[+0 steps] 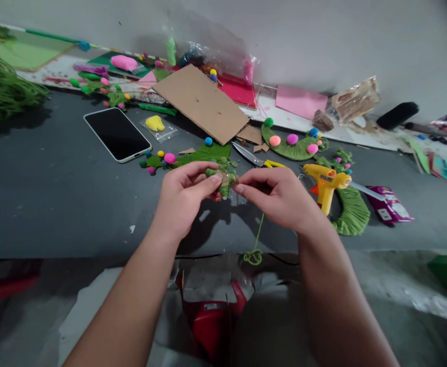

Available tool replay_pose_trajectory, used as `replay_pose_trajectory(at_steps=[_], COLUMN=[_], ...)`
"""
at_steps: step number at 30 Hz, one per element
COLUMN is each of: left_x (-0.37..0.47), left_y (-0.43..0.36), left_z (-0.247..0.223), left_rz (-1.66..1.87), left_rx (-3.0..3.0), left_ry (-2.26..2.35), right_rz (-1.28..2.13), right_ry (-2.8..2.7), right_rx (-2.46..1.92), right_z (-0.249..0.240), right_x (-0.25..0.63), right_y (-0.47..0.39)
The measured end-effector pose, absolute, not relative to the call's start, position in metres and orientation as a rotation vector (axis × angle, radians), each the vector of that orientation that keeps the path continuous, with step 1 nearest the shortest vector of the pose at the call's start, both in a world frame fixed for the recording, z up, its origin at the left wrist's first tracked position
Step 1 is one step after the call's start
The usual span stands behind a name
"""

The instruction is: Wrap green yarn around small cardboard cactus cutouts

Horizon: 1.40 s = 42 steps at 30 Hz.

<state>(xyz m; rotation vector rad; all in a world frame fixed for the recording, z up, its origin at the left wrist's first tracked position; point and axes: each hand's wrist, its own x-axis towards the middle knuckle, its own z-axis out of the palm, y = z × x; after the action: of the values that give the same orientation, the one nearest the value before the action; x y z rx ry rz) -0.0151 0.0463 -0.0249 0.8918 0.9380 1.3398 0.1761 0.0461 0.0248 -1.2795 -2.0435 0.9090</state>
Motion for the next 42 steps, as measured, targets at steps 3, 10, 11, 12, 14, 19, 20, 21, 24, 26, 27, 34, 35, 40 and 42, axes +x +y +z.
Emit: replay_pose_trajectory(at_steps=[3,10,11,12,14,19,20,21,24,26,27,34,35,40,42], left_x=[-0.015,-0.018,-0.017,-0.017,-0.016,-0.017,-0.017,-0.018,-0.019,-0.019,-0.020,-0.020,-0.019,-0.013,-0.011], left_y=[0.046,0.044,0.043,0.043,0.043,0.043,0.043,0.043,0.043,0.042,0.042,0.040,0.040,0.041,0.042], left_z=[-0.027,-0.018,-0.016,-0.015,-0.016,-0.027,-0.029,-0.030,-0.029,-0.028,-0.028,-0.026,-0.026,-0.023,-0.021], left_rz=[1.278,0.985,0.972,0.966,0.957,0.860,0.844,0.838,0.851,0.866,0.873,0.893,0.885,0.887,0.899], left_rx=[0.904,1.071,1.106,1.135,1.194,1.494,1.532,1.549,1.544,1.528,1.518,1.463,1.472,1.409,1.351], left_ry=[0.916,1.004,1.044,1.082,1.133,1.243,1.266,1.282,1.309,1.316,1.317,1.239,1.231,1.198,1.182], right_rz=[1.122,1.213,1.204,1.201,1.191,1.080,1.070,1.071,1.121,1.200,1.246,1.244,1.212,1.097,1.073], right_ry=[-2.016,-2.094,-2.090,-2.078,-2.058,-2.085,-2.085,-2.083,-2.083,-2.112,-2.136,-2.080,-2.059,-1.960,-1.903], right_rx=[-1.233,-1.249,-1.277,-1.310,-1.383,-1.531,-1.562,-1.590,-1.637,-1.614,-1.582,-1.554,-1.569,-1.604,-1.611], right_z=[0.017,0.009,0.010,0.010,0.010,0.009,0.010,0.012,0.020,0.027,0.030,0.031,0.030,0.023,0.020], right_x=[0.184,0.191,0.191,0.190,0.189,0.183,0.183,0.182,0.185,0.189,0.192,0.192,0.189,0.177,0.175], right_y=[0.056,0.069,0.070,0.070,0.070,0.070,0.070,0.069,0.068,0.068,0.069,0.071,0.071,0.071,0.071])
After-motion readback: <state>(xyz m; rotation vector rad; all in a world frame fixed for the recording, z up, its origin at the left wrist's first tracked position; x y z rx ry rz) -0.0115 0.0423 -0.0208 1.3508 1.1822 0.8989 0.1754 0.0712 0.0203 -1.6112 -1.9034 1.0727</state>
